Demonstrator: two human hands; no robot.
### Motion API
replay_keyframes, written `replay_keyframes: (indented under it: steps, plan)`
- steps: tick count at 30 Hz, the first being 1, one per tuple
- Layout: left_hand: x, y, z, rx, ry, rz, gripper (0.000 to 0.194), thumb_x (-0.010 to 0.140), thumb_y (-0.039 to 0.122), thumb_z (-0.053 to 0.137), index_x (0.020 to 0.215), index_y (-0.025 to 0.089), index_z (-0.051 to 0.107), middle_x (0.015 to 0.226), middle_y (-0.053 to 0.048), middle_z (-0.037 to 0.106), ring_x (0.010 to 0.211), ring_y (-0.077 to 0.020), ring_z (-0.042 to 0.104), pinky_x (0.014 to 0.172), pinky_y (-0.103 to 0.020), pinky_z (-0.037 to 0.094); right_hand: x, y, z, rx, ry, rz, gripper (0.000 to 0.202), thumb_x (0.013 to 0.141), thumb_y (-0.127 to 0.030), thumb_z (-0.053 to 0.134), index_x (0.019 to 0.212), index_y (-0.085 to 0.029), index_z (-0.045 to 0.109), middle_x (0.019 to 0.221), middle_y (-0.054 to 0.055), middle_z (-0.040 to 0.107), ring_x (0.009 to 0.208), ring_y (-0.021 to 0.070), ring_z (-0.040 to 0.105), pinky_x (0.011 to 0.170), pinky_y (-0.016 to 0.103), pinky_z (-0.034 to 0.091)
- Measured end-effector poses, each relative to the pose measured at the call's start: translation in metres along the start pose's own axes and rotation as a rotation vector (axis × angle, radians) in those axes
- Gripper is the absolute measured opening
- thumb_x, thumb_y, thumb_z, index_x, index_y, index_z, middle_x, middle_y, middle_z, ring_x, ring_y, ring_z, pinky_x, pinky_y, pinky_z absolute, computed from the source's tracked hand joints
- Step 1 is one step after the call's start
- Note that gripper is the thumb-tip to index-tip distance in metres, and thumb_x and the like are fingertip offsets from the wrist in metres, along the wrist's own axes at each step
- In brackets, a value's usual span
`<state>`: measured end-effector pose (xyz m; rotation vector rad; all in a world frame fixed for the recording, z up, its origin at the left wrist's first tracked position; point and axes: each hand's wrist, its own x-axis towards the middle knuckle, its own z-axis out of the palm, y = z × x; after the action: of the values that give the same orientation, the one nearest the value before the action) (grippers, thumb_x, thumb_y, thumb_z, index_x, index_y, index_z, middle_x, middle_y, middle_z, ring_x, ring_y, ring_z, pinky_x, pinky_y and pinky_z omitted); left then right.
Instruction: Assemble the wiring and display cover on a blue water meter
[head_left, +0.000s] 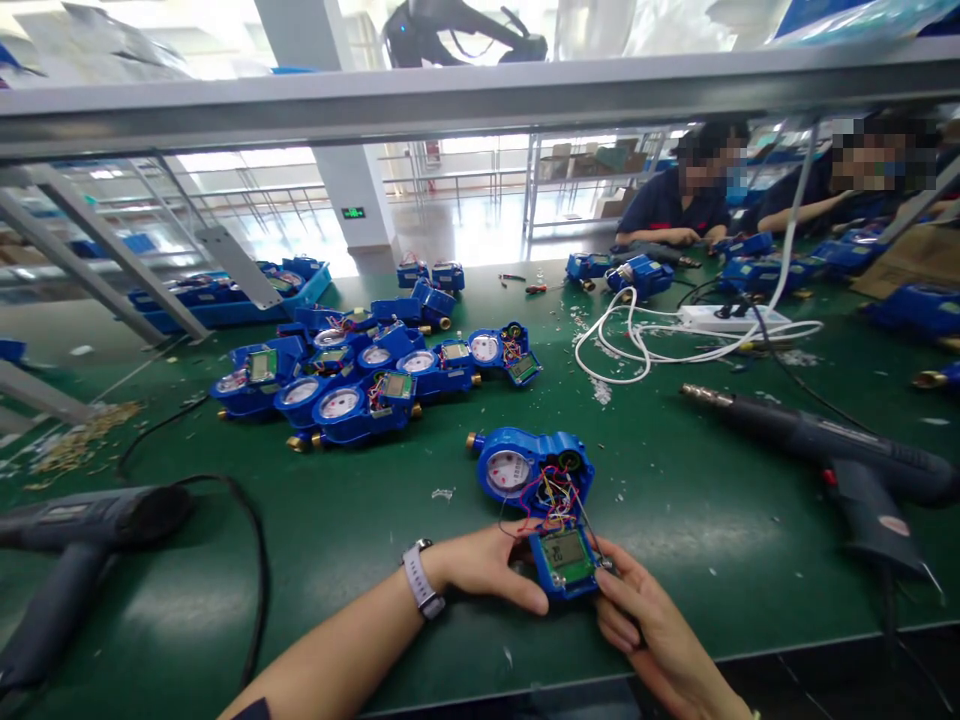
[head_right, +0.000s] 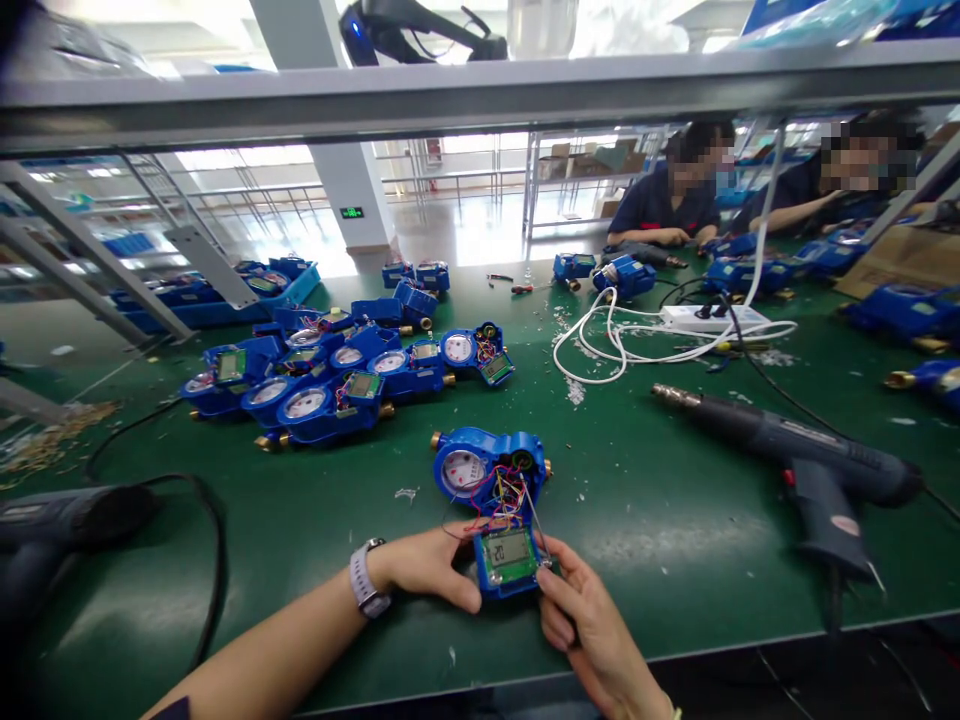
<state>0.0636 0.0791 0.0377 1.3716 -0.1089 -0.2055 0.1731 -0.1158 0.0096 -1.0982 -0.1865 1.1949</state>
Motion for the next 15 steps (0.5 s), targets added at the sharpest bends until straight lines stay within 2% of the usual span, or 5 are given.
replay_keyframes:
  steps: [5,8,10,13,15]
  plan:
    - [0.005,-0.006,-0.009,0.042,-0.176,-0.049,0.107,0.056,0.052,0.087,0.145,0.022,0.035,0.143,-0.014,0.049,0.134,-0.0312,0.045,0.115,-0.046,0.03,-0.005,-0.001,0.0,-0.062,-0.077,0.048,0.05,0.07,-0.045,0.082,0.108,-0.021,0.062,0.05,-0.012,0.029,0.037,-0.0005,0.017,0.039,0.014,0.016]
    - [0.004,-0.009,-0.008,0.153,-0.221,-0.075,0.122,0.047,0.049,0.091,0.148,0.023,0.028,0.146,-0.013,0.045,0.138,-0.0309,0.039,0.119,-0.044,0.024,-0.011,-0.003,0.004,-0.124,-0.103,0.074,0.048,0.068,-0.043,0.083,0.106,-0.02,0.065,0.059,-0.008,0.043,0.036,-0.0017,0.023,0.038,0.015,0.016]
    - [0.002,-0.009,-0.005,0.191,-0.213,-0.06,0.118,0.048,0.05,0.091,0.146,0.021,0.032,0.145,-0.014,0.045,0.138,-0.0309,0.039,0.119,-0.043,0.025,-0.013,-0.004,0.007,-0.175,-0.104,0.075,0.048,0.068,-0.042,0.083,0.107,-0.019,0.066,0.066,-0.005,0.05,0.037,-0.0015,0.025,0.038,0.017,0.016]
    - [-0.002,-0.009,0.0,0.262,-0.179,-0.004,0.1,0.053,0.047,0.089,0.138,0.02,0.045,0.14,-0.014,0.048,0.133,-0.0305,0.045,0.117,-0.042,0.029,-0.016,-0.006,0.009,-0.258,-0.07,0.058,0.046,0.071,-0.043,0.08,0.106,-0.017,0.067,0.065,-0.003,0.052,0.039,-0.0002,0.026,0.039,0.018,0.015]
    - [-0.004,-0.008,0.002,0.285,-0.158,0.038,0.089,0.059,0.044,0.087,0.135,0.019,0.046,0.134,-0.014,0.052,0.128,-0.0296,0.05,0.113,-0.043,0.035,-0.02,-0.007,0.005,-0.32,-0.033,0.035,0.047,0.073,-0.047,0.077,0.107,-0.016,0.066,0.074,0.001,0.058,0.04,-0.0002,0.028,0.039,0.018,0.016]
